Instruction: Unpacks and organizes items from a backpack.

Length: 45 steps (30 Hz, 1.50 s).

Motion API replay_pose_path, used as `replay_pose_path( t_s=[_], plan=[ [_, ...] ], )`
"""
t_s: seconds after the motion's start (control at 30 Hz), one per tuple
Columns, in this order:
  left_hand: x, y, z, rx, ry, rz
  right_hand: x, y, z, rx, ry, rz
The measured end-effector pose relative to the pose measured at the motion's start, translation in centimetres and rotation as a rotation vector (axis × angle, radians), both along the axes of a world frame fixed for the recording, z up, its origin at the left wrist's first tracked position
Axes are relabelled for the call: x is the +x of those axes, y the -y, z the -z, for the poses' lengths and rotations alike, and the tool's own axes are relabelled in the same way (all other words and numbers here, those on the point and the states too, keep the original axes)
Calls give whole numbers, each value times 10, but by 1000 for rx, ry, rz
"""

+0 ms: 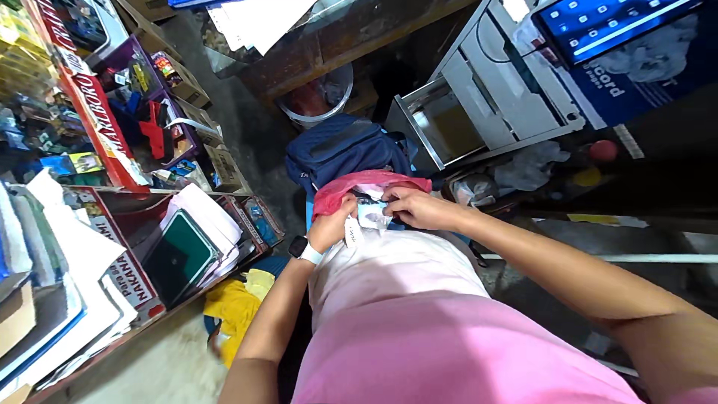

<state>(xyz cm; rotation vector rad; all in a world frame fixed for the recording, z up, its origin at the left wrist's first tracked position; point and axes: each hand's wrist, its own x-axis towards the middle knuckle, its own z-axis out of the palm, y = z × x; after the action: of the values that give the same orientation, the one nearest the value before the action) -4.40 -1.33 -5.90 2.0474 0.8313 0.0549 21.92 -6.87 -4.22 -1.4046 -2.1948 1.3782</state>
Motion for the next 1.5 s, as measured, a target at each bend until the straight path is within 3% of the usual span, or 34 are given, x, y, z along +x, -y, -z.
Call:
replay_pose_path(
  t_s=[0.23,0.33,0.4,0.47,0.57,0.67,0.77,0.9,0.97,1.13,1.23,1.3,1.4,1.5],
  plan=[
    [10,2,-8,-81,-152,176,-28,-19,4,340,75,250],
    [10,-3,-8,-128,-154,187,-33,-37,13,263,175,257],
    [9,-8,-9,-170,-146,185,-30,-52,8,123,205,373],
    [11,-15,-14,-220,-206,211,-25,-69,-1,-57,206,474],
    [12,-25,-13,-264,-167,210,-21,-80,-2,-134,149,549],
    [14,-30,-10,-256,-161,223,-22,-73,2,-5,49,491],
    [15,-28,-8,-261,-176,216,-25,-61,9,156,-55,298],
    [16,-27,-9,-255,-205,208,-29,-55,27,248,141,101],
    [16,-28,-10,-256,-200,212,-30,-55,35,236,109,166],
    [12,-26,-8,-253,-126,172,-13,-70,19,-148,-60,446],
    [12,-24,-7,-238,-121,152,-4,-68,16,-125,-76,586],
    [12,-22,-7,-230,-126,156,-7,-60,14,15,-72,586],
    [13,-21,-12,-230,-206,144,-21,-42,9,250,-21,400],
    [11,-25,-25,-282,-340,135,-29,-18,15,261,43,124]
  ],
)
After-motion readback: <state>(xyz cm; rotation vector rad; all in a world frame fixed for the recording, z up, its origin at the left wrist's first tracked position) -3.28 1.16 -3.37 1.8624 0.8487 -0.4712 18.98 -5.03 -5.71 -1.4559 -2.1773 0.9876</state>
